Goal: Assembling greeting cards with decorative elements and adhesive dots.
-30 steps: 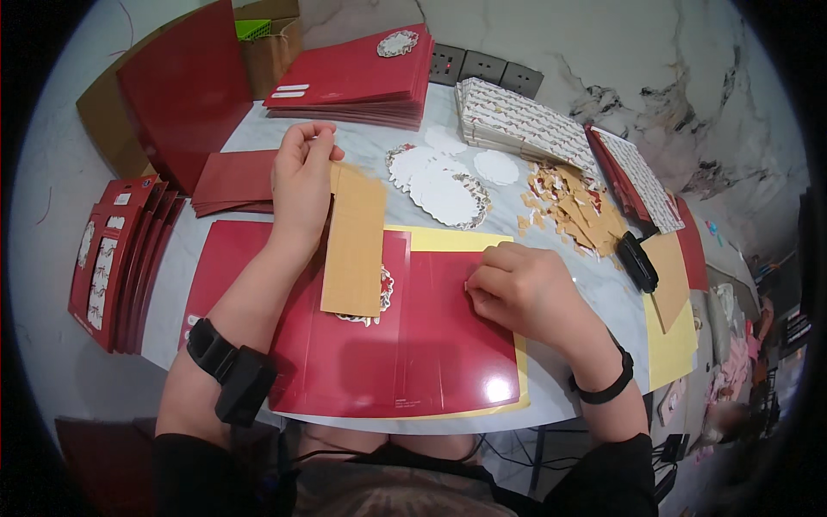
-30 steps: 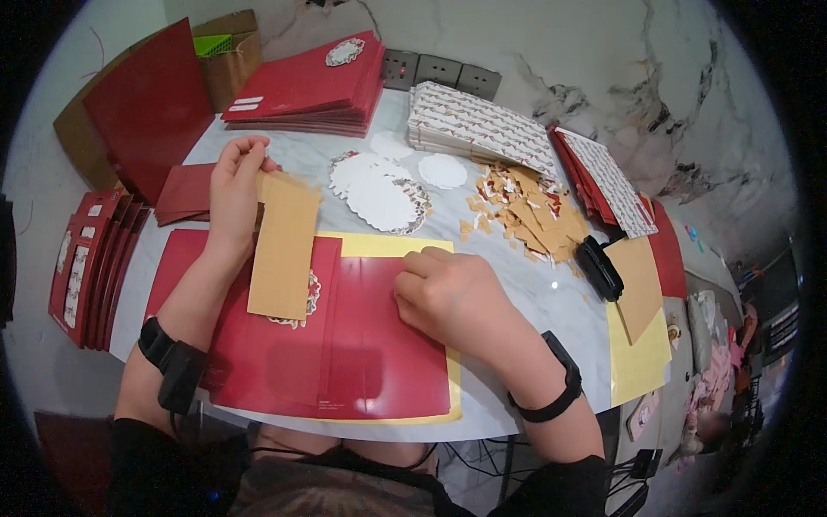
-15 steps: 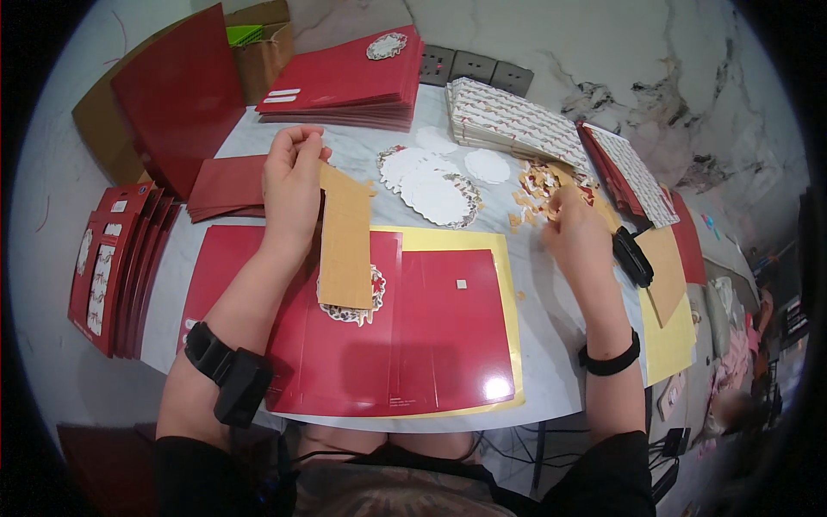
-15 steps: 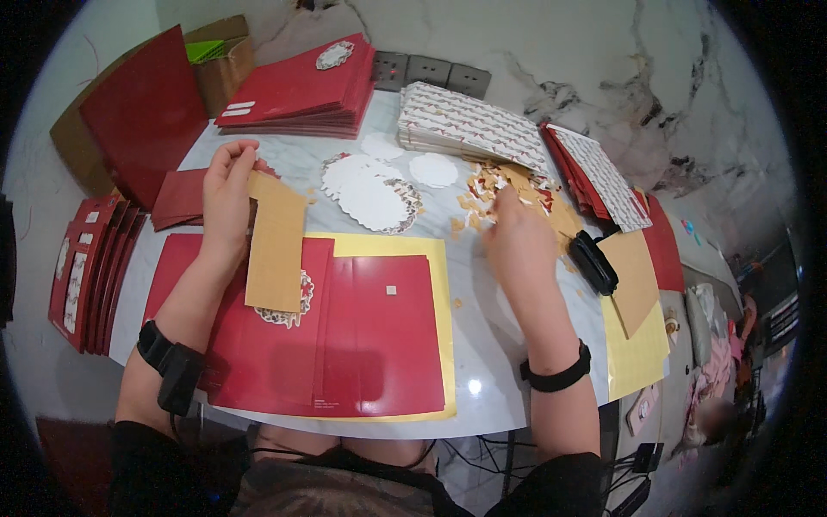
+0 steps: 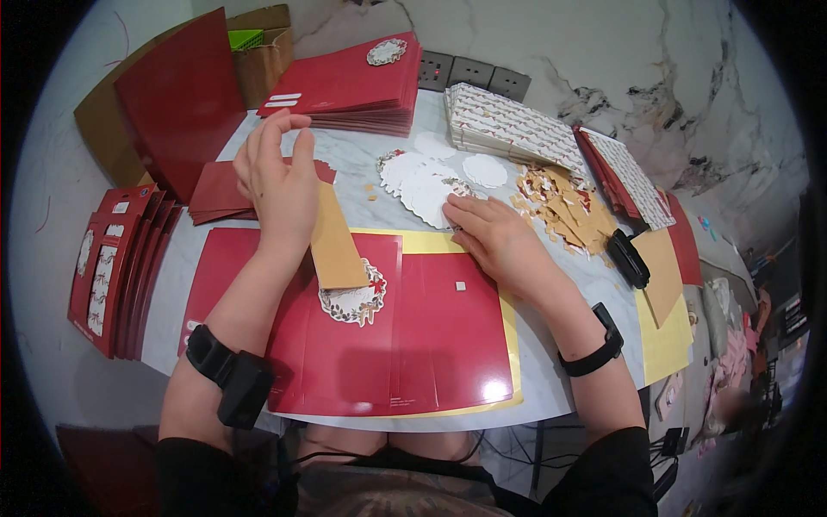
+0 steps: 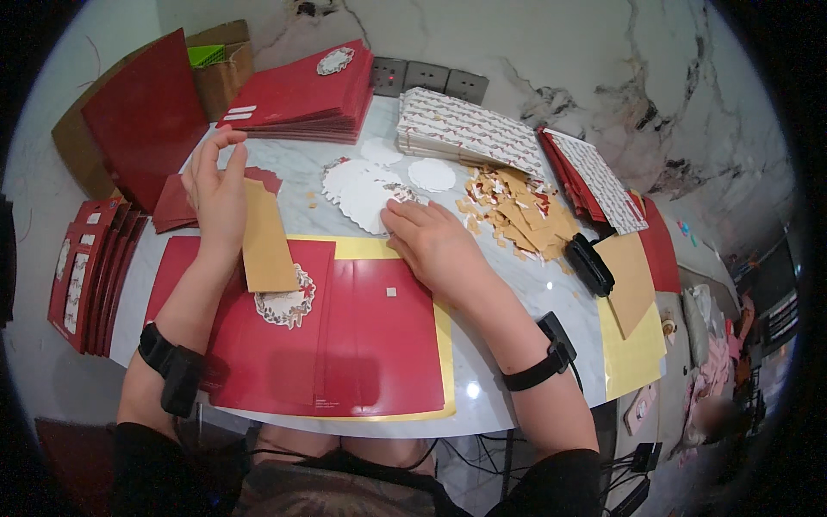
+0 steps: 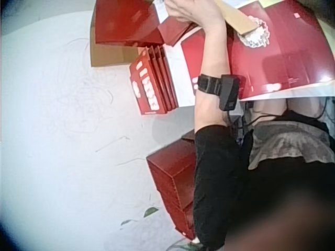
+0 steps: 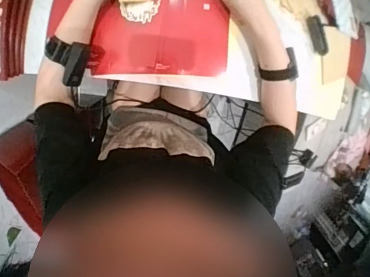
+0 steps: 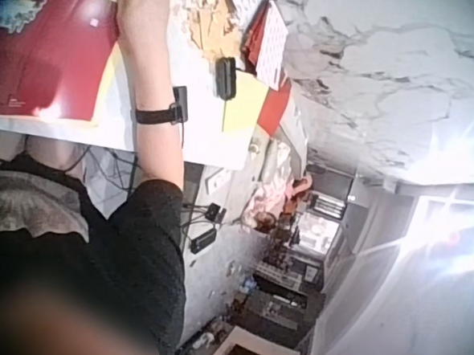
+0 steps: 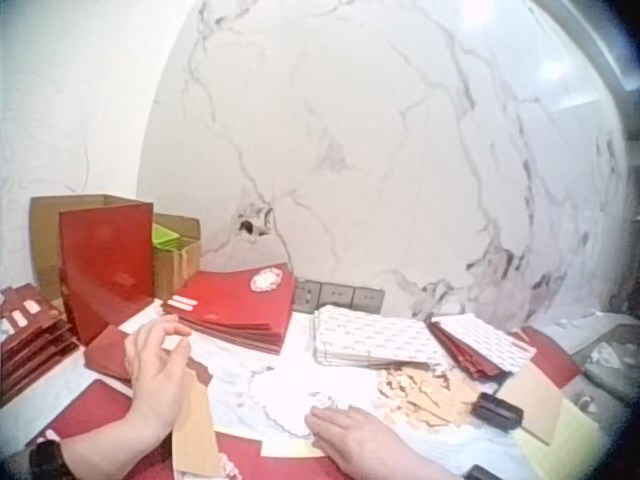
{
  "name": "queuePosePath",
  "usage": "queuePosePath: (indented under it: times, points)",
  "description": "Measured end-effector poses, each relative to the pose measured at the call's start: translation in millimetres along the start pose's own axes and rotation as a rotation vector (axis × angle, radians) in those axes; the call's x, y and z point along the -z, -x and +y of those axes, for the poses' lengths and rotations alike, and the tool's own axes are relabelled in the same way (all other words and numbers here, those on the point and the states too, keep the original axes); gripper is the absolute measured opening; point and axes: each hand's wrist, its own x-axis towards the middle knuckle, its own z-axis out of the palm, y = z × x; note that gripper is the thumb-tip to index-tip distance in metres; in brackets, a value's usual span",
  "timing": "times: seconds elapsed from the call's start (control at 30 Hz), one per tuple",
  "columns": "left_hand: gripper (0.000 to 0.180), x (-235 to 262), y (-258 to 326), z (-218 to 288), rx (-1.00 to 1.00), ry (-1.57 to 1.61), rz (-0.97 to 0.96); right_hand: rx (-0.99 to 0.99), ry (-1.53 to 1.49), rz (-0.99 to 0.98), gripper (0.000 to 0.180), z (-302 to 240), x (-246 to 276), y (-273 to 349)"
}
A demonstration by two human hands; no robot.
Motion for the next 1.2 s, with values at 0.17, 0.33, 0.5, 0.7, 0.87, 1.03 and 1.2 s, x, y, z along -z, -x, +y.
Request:
queuePosePath:
  times: [0.17,0.33,0.5,0.7,0.87,1.03,1.2]
  points:
    - [0.017,21,-11,29,-0.224,0.172,-0.106,-0.290,-0.059,-0.318,0.025,-5,12,-2]
    - [0.016,23,5,41,-0.211,0.479,-0.480,-0.081,0.091,-0.249,0.019,-6,6,-4]
    - [0.022,16,27,39,-0.387,0.374,-0.877,-0.113,0.142,-0.081,0.021,0,17,-3]
    - [0.031,20,26,44,-0.207,0.627,-1.098,-0.364,-0.317,0.372,0.015,-8,18,-5]
    - [0.036,16,23,40,0.206,0.974,-1.292,-0.705,-0.827,0.211,0.013,-13,20,-5]
    - [0.033,13,25,39,0.192,0.948,-1.242,-0.725,-0.892,0.209,0.011,-11,19,-2]
    - [0.032,5,23,30,0.203,0.912,-1.020,-0.770,-0.964,0.420,0.013,-2,19,-1]
